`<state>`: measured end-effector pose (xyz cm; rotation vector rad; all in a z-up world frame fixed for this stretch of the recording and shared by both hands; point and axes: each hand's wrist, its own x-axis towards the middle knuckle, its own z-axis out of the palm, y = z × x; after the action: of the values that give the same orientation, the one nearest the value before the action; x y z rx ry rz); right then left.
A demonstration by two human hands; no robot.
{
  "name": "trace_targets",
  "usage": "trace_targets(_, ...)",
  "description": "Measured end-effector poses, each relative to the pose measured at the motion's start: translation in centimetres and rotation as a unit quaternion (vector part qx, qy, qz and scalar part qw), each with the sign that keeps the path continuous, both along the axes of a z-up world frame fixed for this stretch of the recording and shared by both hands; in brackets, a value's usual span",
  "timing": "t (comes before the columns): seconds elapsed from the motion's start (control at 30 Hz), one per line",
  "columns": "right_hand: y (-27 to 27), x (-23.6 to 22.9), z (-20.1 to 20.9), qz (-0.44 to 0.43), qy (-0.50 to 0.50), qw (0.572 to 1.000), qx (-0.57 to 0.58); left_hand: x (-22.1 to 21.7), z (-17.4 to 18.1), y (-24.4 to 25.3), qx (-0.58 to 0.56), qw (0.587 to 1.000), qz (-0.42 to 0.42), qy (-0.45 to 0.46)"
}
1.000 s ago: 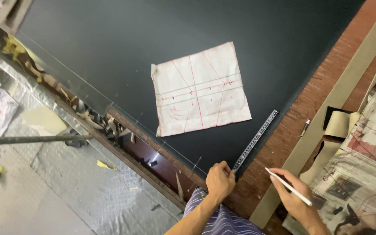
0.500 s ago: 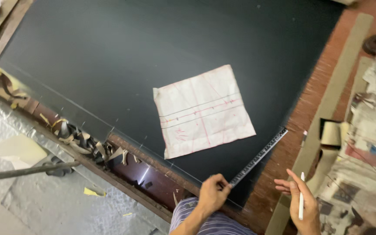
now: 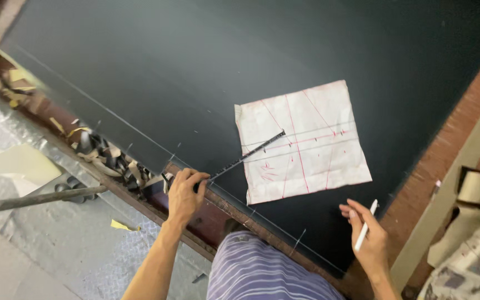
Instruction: The person uses a metal ruler and a white chalk-like marker to measure and mark lines on a large black fabric laid on a table. They repeatedly align the ruler, draw straight lines, and adjust the ruler position to create a grid pattern on the fabric.
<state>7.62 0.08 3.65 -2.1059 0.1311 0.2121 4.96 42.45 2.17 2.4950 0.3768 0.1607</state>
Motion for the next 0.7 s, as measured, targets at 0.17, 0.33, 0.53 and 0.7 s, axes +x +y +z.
trace_targets(0.17,1.0,2.2,-0.8,-0.029,-0.011,1.0,0.001,1.9,-1.0,1.5,-0.048,0.998,0.011,-0.026)
trace_targets(0.33,2.2,2.4,-1.4,-0.021,-0.008,1.0,-0.008,1.5,-2.4,4.3,-0.016,0.998,-0.061,0.013)
trace_targets(0.53,5.0,3.1,-1.4,-0.011,0.006,1.0,-0.007,3.1,-3.0,9.0,0.018,0.993,-0.114,0.019)
trace_targets(0.7,5.9,4.1,-1.3,-0.018,0.015,1.0,0.001,3.0,-3.5,10.3,-0.008,0.994,-0.099,0.055)
